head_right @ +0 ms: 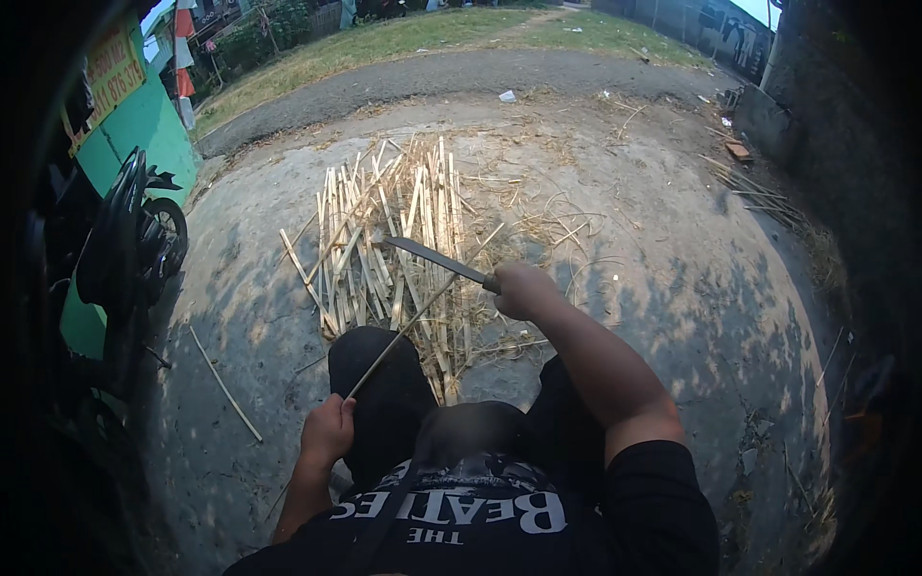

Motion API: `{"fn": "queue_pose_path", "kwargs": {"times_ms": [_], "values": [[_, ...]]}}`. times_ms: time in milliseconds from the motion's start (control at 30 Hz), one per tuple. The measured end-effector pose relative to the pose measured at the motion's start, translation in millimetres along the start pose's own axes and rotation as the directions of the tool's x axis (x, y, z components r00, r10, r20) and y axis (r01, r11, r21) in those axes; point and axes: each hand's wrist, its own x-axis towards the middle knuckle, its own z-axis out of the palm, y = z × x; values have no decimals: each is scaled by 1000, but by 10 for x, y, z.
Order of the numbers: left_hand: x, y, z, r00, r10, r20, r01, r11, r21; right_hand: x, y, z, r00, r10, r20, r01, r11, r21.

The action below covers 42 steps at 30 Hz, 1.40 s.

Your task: The person scrapes and whittles bamboo sticks using a machete, shaving off strips along the length of each piece.

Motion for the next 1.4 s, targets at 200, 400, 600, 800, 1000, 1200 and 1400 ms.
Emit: {"fn": "queue_pose_path", "kwargs": {"times_ms": [200,400,600,800,1000,1200,1400], "values": [[60,-54,41,997,74,-13,-75,992,-103,-153,-360,11,948,-275,160,293,951,-95],[46,42,0,999,25,-21,-25,1000,-18,267,202,114,994,104,22,-105,991,84],[81,9,77,998,48,-32,-51,992,-118,-54,-423,203,925,-379,1,378,923,-68],[37,-51,37,998,52,-37,-56,987,-150,300,22,509,996,-84,-43,89,986,141],[34,12,38,1000,28,0,-28,995,-99,68,-419,624,936,-338,-96,346,935,74],[61,97,2,997,55,-62,-60,995,-80,466,-63,608,997,-75,-4,75,991,106],[82,43,22,998,63,-18,-62,998,19,169,-419,653,967,-248,60,242,965,96]]}}
